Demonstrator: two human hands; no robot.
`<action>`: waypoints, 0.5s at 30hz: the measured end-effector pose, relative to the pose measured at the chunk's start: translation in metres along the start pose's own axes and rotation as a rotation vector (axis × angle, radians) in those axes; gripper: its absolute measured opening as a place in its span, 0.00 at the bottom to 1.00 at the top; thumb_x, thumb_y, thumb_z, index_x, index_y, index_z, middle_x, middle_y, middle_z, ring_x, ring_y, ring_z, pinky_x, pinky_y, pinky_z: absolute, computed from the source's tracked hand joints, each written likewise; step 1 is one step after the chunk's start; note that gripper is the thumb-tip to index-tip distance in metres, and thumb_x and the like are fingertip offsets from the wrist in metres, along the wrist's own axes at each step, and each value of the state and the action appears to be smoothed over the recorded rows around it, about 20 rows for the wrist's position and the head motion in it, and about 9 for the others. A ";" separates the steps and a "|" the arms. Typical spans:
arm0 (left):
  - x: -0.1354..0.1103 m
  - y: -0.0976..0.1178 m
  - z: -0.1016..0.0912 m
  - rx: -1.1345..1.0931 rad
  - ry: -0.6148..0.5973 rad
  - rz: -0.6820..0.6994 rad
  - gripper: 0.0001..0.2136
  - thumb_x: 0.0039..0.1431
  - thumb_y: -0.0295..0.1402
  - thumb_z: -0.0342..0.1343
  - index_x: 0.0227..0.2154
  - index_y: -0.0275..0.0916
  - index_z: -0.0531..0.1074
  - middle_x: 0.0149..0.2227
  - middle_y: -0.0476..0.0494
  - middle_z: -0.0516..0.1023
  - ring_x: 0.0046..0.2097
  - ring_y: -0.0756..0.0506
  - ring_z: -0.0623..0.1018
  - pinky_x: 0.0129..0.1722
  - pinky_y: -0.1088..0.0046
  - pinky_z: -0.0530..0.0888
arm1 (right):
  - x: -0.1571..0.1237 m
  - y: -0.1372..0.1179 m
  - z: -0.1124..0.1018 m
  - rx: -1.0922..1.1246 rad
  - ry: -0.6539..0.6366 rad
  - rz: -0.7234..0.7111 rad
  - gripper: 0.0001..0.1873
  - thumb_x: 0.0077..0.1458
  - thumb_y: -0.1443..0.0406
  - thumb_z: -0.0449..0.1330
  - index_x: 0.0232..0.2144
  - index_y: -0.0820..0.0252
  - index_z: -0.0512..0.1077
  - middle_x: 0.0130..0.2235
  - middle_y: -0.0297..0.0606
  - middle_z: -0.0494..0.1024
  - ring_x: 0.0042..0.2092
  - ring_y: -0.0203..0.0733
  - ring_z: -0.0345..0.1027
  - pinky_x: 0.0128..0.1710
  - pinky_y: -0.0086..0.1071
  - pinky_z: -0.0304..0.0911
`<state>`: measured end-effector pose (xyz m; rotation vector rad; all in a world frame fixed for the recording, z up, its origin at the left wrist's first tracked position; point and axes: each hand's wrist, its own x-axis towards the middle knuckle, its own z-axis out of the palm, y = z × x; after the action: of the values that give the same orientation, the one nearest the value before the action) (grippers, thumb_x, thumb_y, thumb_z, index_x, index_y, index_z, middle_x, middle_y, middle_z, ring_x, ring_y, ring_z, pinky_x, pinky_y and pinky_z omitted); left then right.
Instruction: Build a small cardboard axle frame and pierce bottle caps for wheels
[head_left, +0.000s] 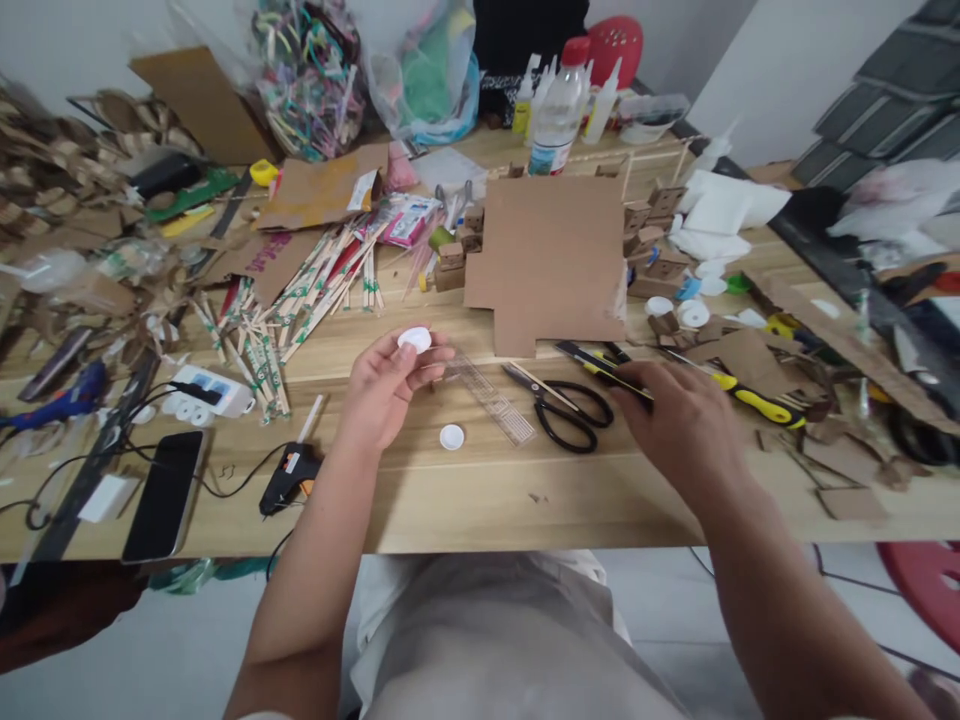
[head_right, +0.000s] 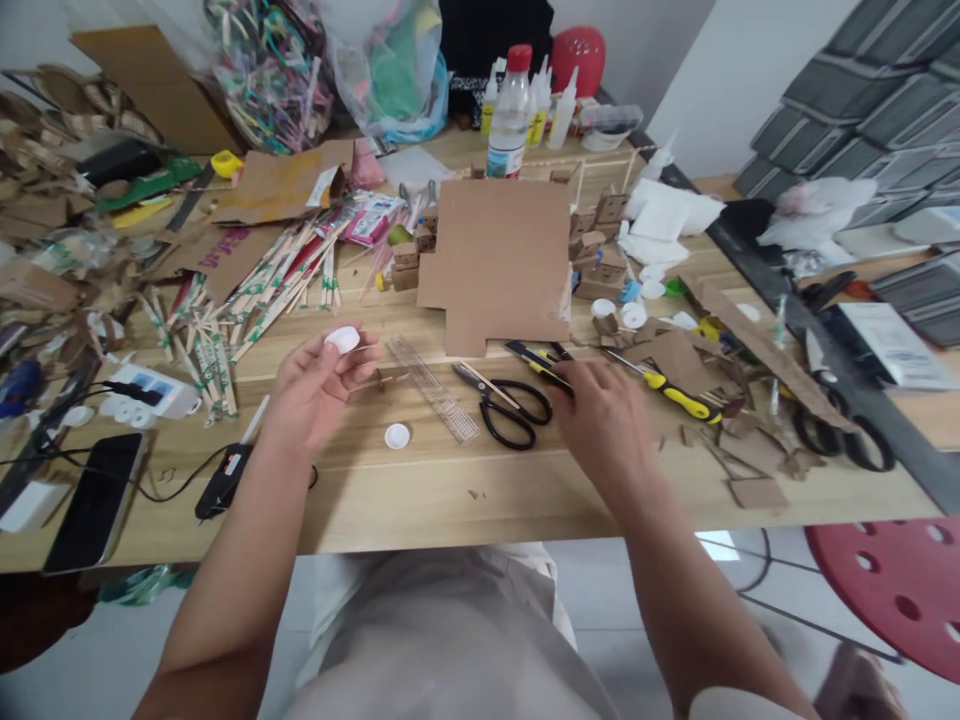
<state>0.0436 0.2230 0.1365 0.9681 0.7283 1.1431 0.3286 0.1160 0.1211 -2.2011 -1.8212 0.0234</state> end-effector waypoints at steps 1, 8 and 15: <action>0.003 -0.002 0.001 -0.009 0.002 -0.008 0.19 0.46 0.40 0.77 0.39 0.36 0.81 0.39 0.41 0.86 0.41 0.43 0.87 0.37 0.74 0.84 | -0.003 -0.006 0.003 0.026 -0.025 -0.059 0.11 0.65 0.63 0.55 0.40 0.55 0.78 0.39 0.49 0.83 0.43 0.58 0.78 0.43 0.45 0.70; 0.001 -0.018 -0.017 0.003 0.103 -0.068 0.13 0.55 0.39 0.72 0.39 0.38 0.80 0.36 0.43 0.86 0.38 0.44 0.87 0.37 0.72 0.84 | -0.015 -0.029 0.024 0.020 -0.053 -0.352 0.10 0.67 0.66 0.54 0.41 0.57 0.76 0.39 0.48 0.82 0.41 0.53 0.76 0.40 0.40 0.69; 0.001 -0.017 -0.022 -0.036 0.071 -0.061 0.18 0.58 0.49 0.67 0.35 0.37 0.79 0.34 0.41 0.86 0.36 0.43 0.87 0.35 0.71 0.84 | 0.007 -0.023 0.016 -0.049 -0.165 -0.268 0.04 0.61 0.66 0.56 0.36 0.54 0.72 0.34 0.46 0.82 0.38 0.56 0.78 0.34 0.40 0.68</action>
<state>0.0315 0.2280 0.1116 0.8735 0.7865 1.1380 0.3048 0.1297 0.1122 -2.0197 -2.2153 0.1097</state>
